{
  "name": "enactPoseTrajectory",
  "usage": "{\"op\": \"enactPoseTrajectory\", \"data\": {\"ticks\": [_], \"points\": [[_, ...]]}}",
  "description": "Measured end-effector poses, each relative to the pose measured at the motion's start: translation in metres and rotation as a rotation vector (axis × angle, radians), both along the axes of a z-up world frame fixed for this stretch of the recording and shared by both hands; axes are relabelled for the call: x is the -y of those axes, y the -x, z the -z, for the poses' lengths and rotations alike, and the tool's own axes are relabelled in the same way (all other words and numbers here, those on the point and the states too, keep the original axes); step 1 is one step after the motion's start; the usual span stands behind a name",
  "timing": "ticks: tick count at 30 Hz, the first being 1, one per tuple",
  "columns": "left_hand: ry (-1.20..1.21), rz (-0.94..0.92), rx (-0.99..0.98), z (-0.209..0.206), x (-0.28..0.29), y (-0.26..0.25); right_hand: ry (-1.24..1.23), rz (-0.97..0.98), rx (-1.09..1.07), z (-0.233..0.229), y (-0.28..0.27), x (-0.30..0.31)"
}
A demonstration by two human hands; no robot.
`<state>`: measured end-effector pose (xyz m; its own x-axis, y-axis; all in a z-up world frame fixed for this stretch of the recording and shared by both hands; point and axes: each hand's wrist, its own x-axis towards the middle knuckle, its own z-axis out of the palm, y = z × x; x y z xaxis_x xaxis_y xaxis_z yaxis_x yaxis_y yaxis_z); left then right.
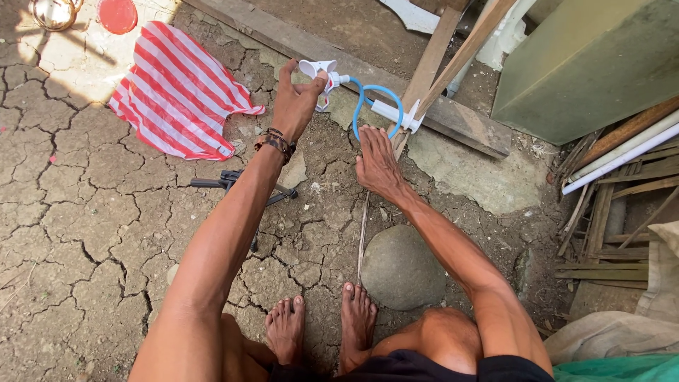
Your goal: Assembling a flexible gooseneck phone mount and attaching it to a small tripod.
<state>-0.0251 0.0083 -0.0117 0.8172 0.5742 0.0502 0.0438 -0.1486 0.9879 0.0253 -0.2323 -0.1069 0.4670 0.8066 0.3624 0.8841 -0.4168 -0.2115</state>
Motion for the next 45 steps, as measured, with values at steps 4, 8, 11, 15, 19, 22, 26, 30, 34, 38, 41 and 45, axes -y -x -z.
{"op": "enactPoseTrajectory", "data": {"ticks": [4,8,11,15,19,22,26,30,34,38,41,45], "points": [[0.009,-0.031,-0.020,-0.001,-0.001,0.000,-0.002,-0.001,0.002,-0.001,0.001,0.001],[0.077,-0.030,-0.043,-0.009,0.000,0.001,-0.008,0.002,-0.007,-0.005,0.000,0.000],[0.085,-0.016,-0.032,-0.003,0.000,-0.001,-0.006,0.006,-0.012,-0.004,0.000,0.001],[0.089,0.011,-0.013,-0.003,0.001,0.000,-0.008,0.007,-0.022,-0.003,-0.002,0.000],[0.107,-0.002,-0.017,-0.007,0.002,0.000,-0.020,0.003,-0.023,-0.007,-0.003,-0.003],[0.122,-0.026,-0.019,-0.008,0.002,0.000,-0.036,-0.001,-0.002,-0.014,-0.008,-0.010],[0.121,-0.043,-0.015,-0.007,-0.002,-0.006,-0.185,-0.038,0.080,-0.070,-0.012,-0.038],[0.011,-0.067,0.046,0.071,-0.026,-0.046,-0.263,-0.204,0.275,-0.101,-0.023,-0.078],[0.118,-0.050,0.067,0.052,-0.035,-0.041,-0.224,-0.285,0.259,-0.103,-0.025,-0.089],[0.410,-0.006,-0.087,0.038,-0.034,-0.029,-0.114,-0.233,0.054,-0.113,-0.022,-0.087],[0.606,0.036,-0.140,0.029,-0.031,-0.029,-0.061,-0.236,-0.041,-0.129,-0.023,-0.083],[0.695,0.080,-0.260,0.021,-0.031,-0.023,-0.064,-0.264,-0.219,-0.157,-0.009,-0.083]]}}
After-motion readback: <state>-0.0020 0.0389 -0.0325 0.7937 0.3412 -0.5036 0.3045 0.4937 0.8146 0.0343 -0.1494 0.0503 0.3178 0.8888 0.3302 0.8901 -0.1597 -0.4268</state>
